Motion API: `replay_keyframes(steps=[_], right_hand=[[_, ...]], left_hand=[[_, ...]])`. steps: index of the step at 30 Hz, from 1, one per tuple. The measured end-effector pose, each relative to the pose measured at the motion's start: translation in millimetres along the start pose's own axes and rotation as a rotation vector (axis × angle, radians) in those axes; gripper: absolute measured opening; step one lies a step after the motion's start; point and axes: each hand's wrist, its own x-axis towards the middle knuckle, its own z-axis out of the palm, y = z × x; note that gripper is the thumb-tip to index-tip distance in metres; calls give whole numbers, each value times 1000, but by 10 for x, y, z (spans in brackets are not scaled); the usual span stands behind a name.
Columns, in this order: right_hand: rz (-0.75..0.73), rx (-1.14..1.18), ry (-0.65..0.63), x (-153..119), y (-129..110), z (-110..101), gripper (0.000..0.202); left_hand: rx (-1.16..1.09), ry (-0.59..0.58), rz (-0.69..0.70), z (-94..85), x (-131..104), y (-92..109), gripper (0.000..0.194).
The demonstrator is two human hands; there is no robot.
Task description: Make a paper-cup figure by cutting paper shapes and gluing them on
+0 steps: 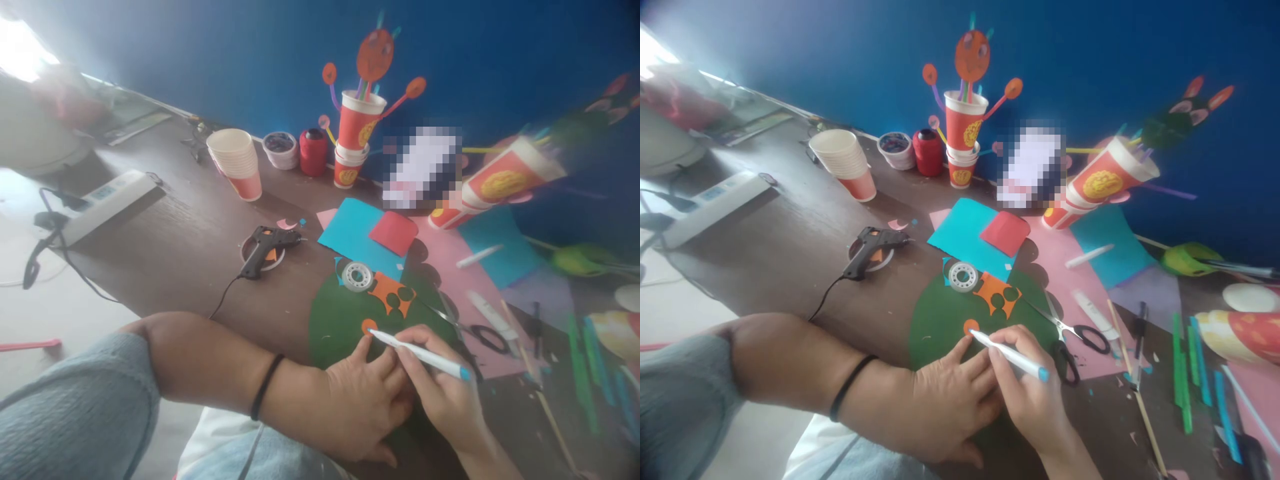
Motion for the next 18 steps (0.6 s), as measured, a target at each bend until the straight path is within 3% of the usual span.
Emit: replay_keyframes(steps=[18], right_hand=[[-7, 0, 35, 7, -6, -11, 7]], left_hand=[[11, 7, 11, 12, -11, -8, 66]])
